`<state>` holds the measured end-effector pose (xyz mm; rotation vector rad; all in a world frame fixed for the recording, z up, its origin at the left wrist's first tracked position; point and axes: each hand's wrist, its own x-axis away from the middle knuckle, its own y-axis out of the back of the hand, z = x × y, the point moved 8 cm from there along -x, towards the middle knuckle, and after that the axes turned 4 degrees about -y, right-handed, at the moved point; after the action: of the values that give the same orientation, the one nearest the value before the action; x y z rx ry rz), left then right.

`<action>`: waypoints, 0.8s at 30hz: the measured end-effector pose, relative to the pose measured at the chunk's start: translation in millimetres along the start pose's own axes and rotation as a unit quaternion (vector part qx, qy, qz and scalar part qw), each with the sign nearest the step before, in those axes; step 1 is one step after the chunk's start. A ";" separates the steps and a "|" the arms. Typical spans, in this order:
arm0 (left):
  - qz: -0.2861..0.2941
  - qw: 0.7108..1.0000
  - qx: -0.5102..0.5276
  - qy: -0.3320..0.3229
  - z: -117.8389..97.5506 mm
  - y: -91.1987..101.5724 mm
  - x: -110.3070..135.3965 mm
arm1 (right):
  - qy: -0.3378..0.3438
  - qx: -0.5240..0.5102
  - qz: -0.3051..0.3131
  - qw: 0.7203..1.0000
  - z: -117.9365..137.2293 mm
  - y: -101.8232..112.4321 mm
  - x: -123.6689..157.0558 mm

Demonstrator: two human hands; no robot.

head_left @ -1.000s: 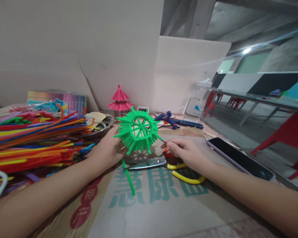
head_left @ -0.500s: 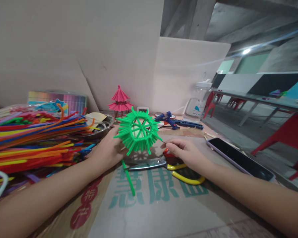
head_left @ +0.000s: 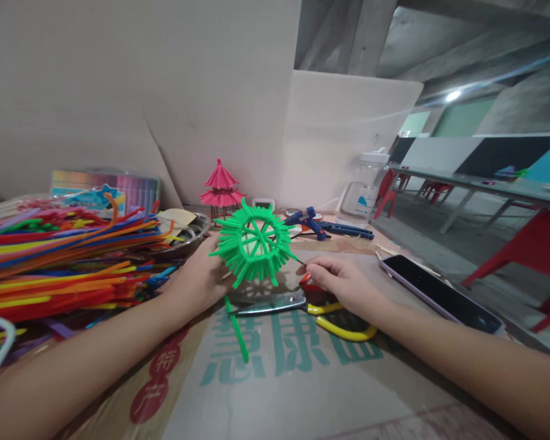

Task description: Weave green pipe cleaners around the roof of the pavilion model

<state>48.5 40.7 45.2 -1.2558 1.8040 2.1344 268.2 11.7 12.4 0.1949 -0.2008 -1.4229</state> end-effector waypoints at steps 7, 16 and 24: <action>0.006 1.000 0.003 0.004 0.6 -1.5 0.4 | 0.009 -0.004 0.001 1.000 0.6 0.1 -1.1; 0.004 1.000 -0.009 0.003 1.1 -1.8 -0.3 | 0.028 0.019 -0.006 0.999 2.3 0.6 -0.7; 0.013 1.000 -0.015 0.001 -1.3 -1.0 -1.0 | 0.026 0.023 -0.006 0.999 1.1 1.6 -0.7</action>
<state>50.4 40.4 45.0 -1.2491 1.8057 2.1826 269.3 12.7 13.9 0.2713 -0.1887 -1.4247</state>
